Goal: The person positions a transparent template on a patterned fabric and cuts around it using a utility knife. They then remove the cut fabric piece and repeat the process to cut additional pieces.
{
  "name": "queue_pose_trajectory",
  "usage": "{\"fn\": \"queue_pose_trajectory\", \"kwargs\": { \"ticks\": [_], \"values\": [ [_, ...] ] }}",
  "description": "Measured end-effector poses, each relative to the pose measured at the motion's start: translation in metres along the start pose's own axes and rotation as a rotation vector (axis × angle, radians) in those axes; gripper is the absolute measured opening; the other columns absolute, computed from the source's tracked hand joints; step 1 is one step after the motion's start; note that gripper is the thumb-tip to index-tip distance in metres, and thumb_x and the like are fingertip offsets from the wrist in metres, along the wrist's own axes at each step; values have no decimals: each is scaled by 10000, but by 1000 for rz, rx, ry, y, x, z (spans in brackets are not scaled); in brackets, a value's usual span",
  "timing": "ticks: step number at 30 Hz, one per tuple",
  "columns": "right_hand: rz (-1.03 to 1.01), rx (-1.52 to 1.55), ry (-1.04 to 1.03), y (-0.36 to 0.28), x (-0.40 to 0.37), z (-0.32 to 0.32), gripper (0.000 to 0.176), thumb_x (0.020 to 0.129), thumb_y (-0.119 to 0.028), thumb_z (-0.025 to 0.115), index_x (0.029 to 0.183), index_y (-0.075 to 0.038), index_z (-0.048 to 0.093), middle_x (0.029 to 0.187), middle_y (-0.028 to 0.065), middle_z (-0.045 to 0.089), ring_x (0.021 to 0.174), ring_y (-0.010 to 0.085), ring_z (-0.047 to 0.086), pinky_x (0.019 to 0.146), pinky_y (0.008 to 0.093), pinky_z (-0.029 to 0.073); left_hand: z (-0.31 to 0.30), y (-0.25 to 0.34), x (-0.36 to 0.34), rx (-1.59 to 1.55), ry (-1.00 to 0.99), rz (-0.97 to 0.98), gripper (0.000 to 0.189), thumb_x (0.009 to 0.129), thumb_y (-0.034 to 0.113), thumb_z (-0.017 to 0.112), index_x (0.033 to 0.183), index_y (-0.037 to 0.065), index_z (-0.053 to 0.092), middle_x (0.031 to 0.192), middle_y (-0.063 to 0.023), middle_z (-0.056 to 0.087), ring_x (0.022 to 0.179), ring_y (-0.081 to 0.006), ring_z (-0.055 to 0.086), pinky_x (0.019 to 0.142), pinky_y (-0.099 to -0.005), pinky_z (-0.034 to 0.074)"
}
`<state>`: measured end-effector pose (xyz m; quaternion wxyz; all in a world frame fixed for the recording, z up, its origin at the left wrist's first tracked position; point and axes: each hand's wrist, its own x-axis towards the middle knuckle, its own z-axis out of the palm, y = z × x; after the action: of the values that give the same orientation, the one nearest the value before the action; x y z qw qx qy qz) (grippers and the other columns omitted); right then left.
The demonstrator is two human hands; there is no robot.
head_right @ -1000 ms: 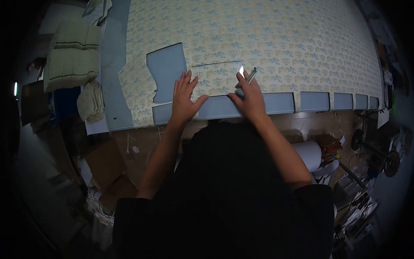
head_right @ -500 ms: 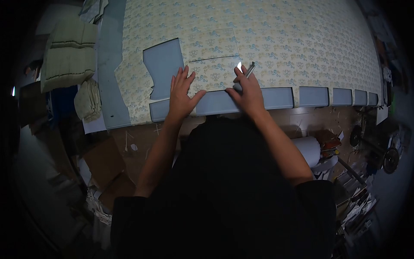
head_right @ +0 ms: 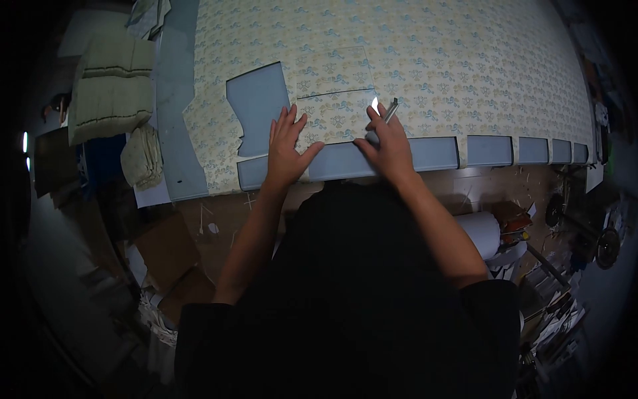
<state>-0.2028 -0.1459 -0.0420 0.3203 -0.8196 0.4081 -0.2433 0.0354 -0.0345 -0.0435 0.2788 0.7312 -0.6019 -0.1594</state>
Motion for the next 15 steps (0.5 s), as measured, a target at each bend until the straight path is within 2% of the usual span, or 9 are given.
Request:
{"fn": "queue_pose_trajectory", "kwargs": {
  "ticks": [6, 8, 15],
  "values": [
    [22, 13, 2, 1, 0, 0, 377, 813, -174, 871, 1032, -39, 596, 1456, 154, 603, 1449, 358, 461, 1134, 461, 447, -1, 1, 1, -11, 2, -3, 711, 840, 388, 825, 1405, 20, 600, 1611, -220, 407, 1530, -412, 306, 1239, -583, 195],
    [-18, -18, 14, 3, 0, 1, 433, 795, -192, 880, 1121, -31, 646, 1447, 214, 580, 1389, 404, 505, 1084, 470, 469, -1, 2, 1, -8, -2, -2, 709, 840, 387, 824, 1404, 20, 601, 1607, -222, 412, 1529, -413, 308, 1237, -587, 196],
    [-51, -15, 20, 3, 0, 1, 420, 795, -195, 878, 1101, -34, 640, 1416, 168, 617, 1410, 396, 487, 1097, 478, 460, -3, 3, 1, -8, 9, 5, 704, 837, 377, 828, 1400, 19, 603, 1595, -220, 430, 1523, -414, 321, 1233, -596, 200]
  ]
}}
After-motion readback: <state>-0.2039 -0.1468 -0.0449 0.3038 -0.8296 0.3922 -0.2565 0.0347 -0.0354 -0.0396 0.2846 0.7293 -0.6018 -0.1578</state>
